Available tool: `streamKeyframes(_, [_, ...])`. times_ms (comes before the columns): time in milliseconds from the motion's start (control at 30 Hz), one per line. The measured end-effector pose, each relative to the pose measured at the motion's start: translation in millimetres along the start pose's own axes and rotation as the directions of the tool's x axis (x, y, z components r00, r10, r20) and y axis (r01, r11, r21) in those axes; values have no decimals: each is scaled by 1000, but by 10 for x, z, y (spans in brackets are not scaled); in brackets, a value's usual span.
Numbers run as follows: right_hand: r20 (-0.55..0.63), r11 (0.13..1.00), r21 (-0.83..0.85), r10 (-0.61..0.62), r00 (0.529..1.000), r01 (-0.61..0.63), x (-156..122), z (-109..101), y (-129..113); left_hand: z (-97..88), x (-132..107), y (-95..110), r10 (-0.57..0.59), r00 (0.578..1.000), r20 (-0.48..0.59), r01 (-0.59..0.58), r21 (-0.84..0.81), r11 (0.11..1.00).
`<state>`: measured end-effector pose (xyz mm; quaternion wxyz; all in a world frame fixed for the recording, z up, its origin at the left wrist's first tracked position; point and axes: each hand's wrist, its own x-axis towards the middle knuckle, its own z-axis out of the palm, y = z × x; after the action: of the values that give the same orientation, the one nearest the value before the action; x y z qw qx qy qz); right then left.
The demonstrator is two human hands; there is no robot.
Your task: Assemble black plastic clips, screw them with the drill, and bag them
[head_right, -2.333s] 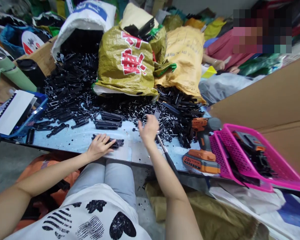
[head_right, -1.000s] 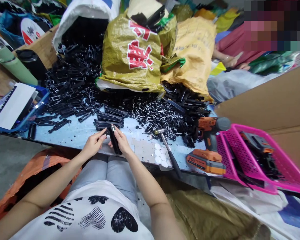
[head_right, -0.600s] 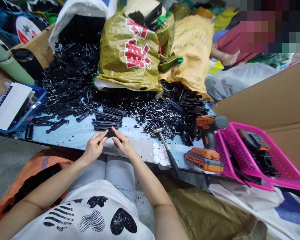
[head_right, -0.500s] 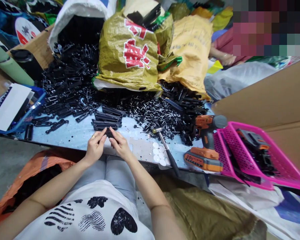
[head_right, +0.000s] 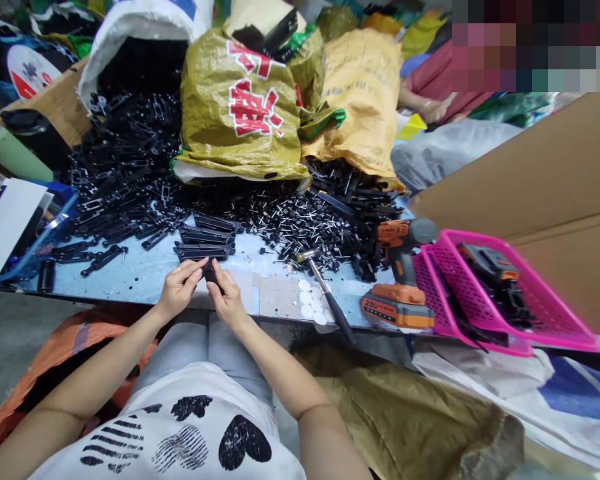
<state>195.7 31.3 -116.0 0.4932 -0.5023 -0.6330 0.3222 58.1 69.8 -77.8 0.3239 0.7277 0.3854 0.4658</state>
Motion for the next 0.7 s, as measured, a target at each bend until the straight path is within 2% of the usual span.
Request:
streamKeyframes(67, [146,998,-69,13,989,-3,56,-75,-1,107,-116,-65,-174,983,-60,172,-41,984])
streamKeyframes(133, [308,981,-194,32,951,30,171,-229,15,248,-263,-131,-392,911,-128,373,-147,916])
streamKeyframes(200, [364,933,-353,65,929,74,360,-499,62,365,-400,-192,-544,827,-139,500,-259,826])
streamKeyframes(267, [256,854,-517,91,962,57,608,-899,141,407,-498,-239,-591,796,-131,541,-285,791])
streamKeyframes(333, [48,742,-669,96,994,-40,860,-1390,235,360,-545,-257,-538,831,-141,518,-156,841])
streamKeyframes(400, [-167,553,-801,164,972,-231,1044,-1886,325,256,-540,-239,-409,902,-141,425,113,898])
streamKeyframes(433, [-272,446,-826,221,937,-345,1092,-2104,368,196,-519,-220,-325,939,-114,344,261,902])
streamKeyframes(500, [-439,273,-807,316,841,-524,1094,-2434,449,94,-446,-174,-158,986,48,116,482,868])
streamKeyframes(533, [-496,221,-780,352,794,-586,1054,-2540,490,59,-399,-155,-89,980,176,-20,536,844])
streamKeyframes(567, [-542,187,-751,376,752,-634,994,-2609,532,37,-348,-141,-31,949,313,-156,554,818])
streamKeyframes(600, [-583,159,-720,389,713,-675,921,-2649,575,28,-298,-136,10,901,435,-274,548,791])
streamKeyframes(667, [-677,95,-646,388,625,-758,769,-2676,662,35,-210,-147,47,812,582,-423,530,735])
streamKeyframes(700, [-718,69,-609,375,586,-790,703,-2681,704,44,-176,-160,50,790,612,-458,533,711])
